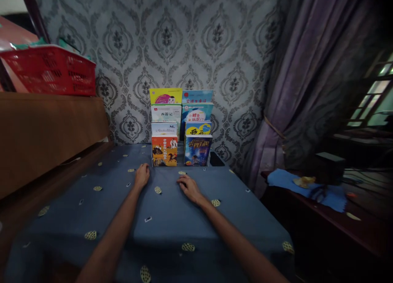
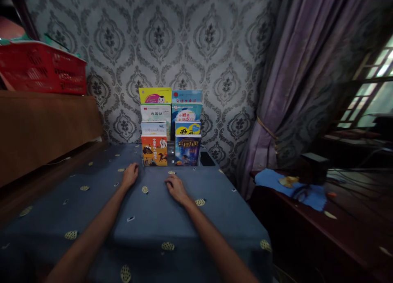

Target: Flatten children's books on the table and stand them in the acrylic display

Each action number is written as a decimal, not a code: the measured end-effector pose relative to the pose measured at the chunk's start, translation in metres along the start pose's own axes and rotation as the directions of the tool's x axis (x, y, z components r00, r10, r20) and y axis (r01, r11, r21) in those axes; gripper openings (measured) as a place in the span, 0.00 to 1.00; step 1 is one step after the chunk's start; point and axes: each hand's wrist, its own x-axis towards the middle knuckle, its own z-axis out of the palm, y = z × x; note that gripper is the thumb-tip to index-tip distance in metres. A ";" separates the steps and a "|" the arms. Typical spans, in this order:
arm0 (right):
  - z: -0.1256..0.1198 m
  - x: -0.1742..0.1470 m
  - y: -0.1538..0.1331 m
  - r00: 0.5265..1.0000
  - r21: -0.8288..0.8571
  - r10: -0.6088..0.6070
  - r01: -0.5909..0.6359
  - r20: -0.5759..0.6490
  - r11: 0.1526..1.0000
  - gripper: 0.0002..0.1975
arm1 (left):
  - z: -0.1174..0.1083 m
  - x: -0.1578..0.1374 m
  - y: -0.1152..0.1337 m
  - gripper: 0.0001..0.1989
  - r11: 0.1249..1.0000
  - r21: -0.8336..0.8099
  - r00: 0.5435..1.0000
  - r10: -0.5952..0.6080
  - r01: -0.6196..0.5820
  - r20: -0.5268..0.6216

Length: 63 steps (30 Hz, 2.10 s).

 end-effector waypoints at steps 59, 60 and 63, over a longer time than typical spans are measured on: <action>-0.039 0.191 -0.021 0.881 0.329 0.159 -0.004 -0.445 0.944 0.40 | -0.024 0.162 0.067 0.19 0.842 -0.485 0.928 0.048 -0.236 -0.369; -0.039 0.195 -0.020 0.884 0.328 0.149 0.005 -0.442 0.945 0.39 | -0.024 0.161 0.069 0.19 0.851 -0.469 0.929 0.057 -0.237 -0.367; -0.038 0.201 -0.020 0.899 0.265 0.075 0.047 -0.431 0.963 0.35 | -0.026 0.157 0.071 0.19 0.869 -0.438 0.932 0.068 -0.230 -0.355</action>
